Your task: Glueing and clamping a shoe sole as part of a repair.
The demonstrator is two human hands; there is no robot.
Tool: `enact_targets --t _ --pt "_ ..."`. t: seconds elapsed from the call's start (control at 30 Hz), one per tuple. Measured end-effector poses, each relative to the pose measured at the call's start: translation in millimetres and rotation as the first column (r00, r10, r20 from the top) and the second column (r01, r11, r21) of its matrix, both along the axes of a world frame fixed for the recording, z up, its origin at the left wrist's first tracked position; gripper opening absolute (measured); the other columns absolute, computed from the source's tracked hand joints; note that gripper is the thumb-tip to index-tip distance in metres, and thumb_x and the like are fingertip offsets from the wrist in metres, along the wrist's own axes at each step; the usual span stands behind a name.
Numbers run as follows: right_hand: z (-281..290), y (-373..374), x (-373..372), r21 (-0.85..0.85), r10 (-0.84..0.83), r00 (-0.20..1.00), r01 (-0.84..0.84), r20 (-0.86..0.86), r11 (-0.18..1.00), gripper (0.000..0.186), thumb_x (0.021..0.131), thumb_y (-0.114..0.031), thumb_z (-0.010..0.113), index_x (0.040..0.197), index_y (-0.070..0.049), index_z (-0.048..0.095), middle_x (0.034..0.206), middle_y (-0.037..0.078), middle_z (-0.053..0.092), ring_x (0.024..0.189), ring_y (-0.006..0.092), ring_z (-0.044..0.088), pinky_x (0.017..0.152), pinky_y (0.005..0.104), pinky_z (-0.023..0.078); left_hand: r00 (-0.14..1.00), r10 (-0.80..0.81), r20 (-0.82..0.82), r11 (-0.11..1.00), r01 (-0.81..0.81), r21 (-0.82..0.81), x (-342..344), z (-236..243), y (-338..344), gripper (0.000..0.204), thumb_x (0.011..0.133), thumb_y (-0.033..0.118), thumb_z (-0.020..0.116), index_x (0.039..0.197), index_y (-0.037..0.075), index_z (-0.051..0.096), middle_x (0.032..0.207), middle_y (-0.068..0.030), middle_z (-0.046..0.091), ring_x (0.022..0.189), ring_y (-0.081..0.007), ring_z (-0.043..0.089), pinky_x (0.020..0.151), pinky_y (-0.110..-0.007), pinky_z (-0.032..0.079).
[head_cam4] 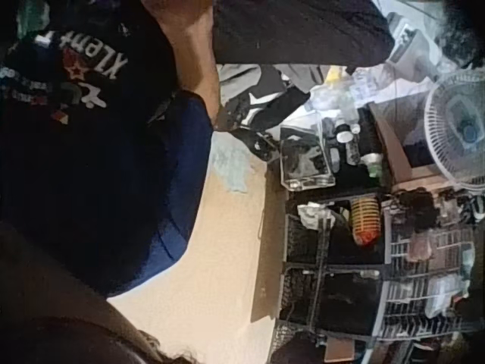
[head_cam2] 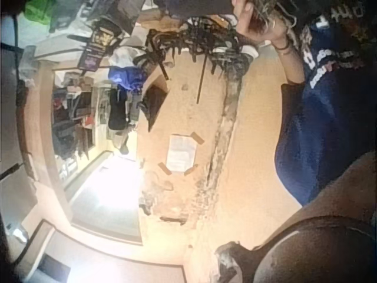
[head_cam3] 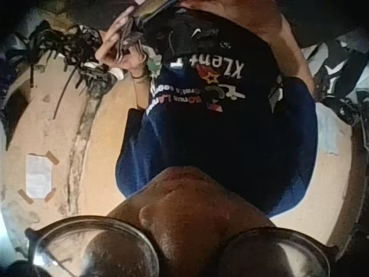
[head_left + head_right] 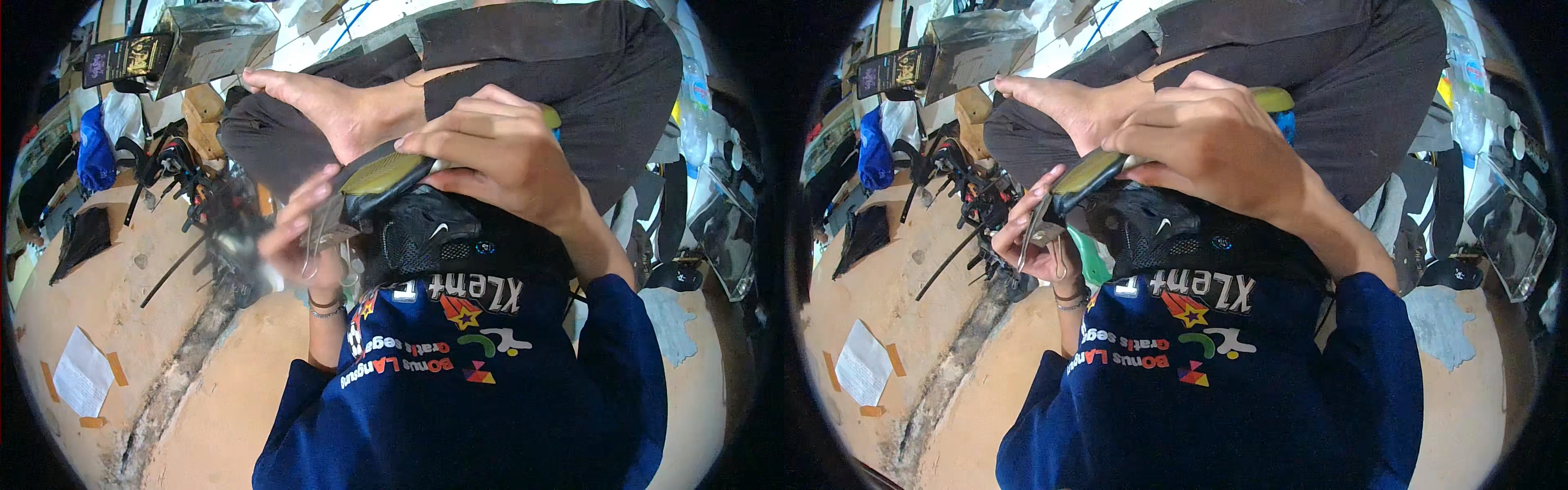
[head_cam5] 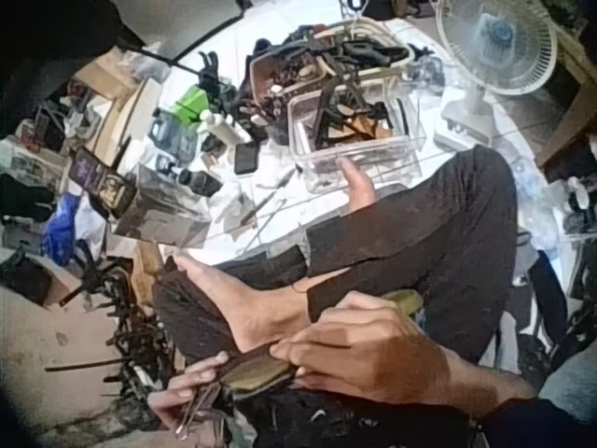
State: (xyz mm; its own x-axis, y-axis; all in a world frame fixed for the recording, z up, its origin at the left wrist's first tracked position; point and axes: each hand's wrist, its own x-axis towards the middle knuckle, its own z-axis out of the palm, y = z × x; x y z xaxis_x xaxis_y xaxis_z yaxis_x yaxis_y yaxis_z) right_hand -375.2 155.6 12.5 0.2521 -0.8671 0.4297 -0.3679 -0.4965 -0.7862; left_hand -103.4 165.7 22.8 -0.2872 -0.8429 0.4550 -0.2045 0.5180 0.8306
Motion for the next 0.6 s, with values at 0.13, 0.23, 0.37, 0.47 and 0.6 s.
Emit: enact_targets --t 0.13,0.23,0.37,0.47,0.6 --pt "-2.8 -8.9 5.5 -0.045 -0.013 1.0 0.013 -0.009 0.999 0.028 0.076 -0.021 0.079 0.102 -0.011 0.074 0.089 0.001 0.072 0.079 0.0159 0.066 0.075 0.0343 0.048 0.998 -0.051 0.034 0.994 0.047 0.099 -1.2 6.8 -8.1 0.045 0.092 0.018 0.07 0.123 0.004 0.041 0.119 -0.0228 0.061 0.115 -0.0413 0.061 0.1 -0.062 0.047" --pt "-5.4 -7.3 6.8 0.002 -0.03 0.998 0.03 -0.061 1.0 0.03 0.078 -0.024 0.079 0.103 -0.01 0.073 0.089 0.003 0.072 0.081 0.0182 0.068 0.077 0.0355 0.05 0.996 -0.035 0.082 0.985 0.02 0.169 -6.7 4.5 -11.6 0.042 0.09 0.014 0.071 0.122 0.002 0.046 0.116 -0.0228 0.063 0.112 -0.0373 0.062 0.1 -0.05 0.048" --pt "-7.5 -40.8 -3.8 0.178 0.089 0.996 -0.083 -0.027 0.98 0.025 0.08 -0.031 0.079 0.09 -0.009 0.073 0.085 0.007 0.073 0.08 0.0219 0.069 0.087 0.0385 0.051 0.969 0.139 0.206 0.931 -0.199 0.307 -10.6 2.5 -20.2 0.032 0.089 0.008 0.071 0.116 -0.002 0.057 0.11 -0.0144 0.066 0.101 -0.021 0.064 0.09 -0.033 0.051" --pt "14.5 -89.6 -46.9 0.353 0.162 0.984 -0.126 -0.074 0.927 0.03 0.079 -0.032 0.081 0.073 -0.005 0.068 0.071 0.005 0.069 0.072 0.0205 0.064 0.091 0.0357 0.049 0.937 0.182 0.298 0.854 -0.301 0.424 -3.4 0.0 -37.0 0.027 0.09 0.007 0.07 0.114 -0.004 0.062 0.104 -0.01 0.068 0.096 -0.0157 0.063 0.088 -0.03 0.049" --pt "10.0 -154.1 -102.2 0.199 0.141 0.976 -0.174 0.169 0.964 0.036 0.079 -0.025 0.084 0.063 -0.002 0.062 0.056 0.0 0.056 0.053 0.0092 0.049 0.053 0.0289 0.038 0.951 0.129 0.281 0.757 -0.277 0.592 7.2 -6.2 -54.0 0.031 0.09 0.009 0.071 0.116 -0.003 0.062 0.103 -0.0084 0.069 0.097 -0.0139 0.062 0.089 -0.029 0.048"
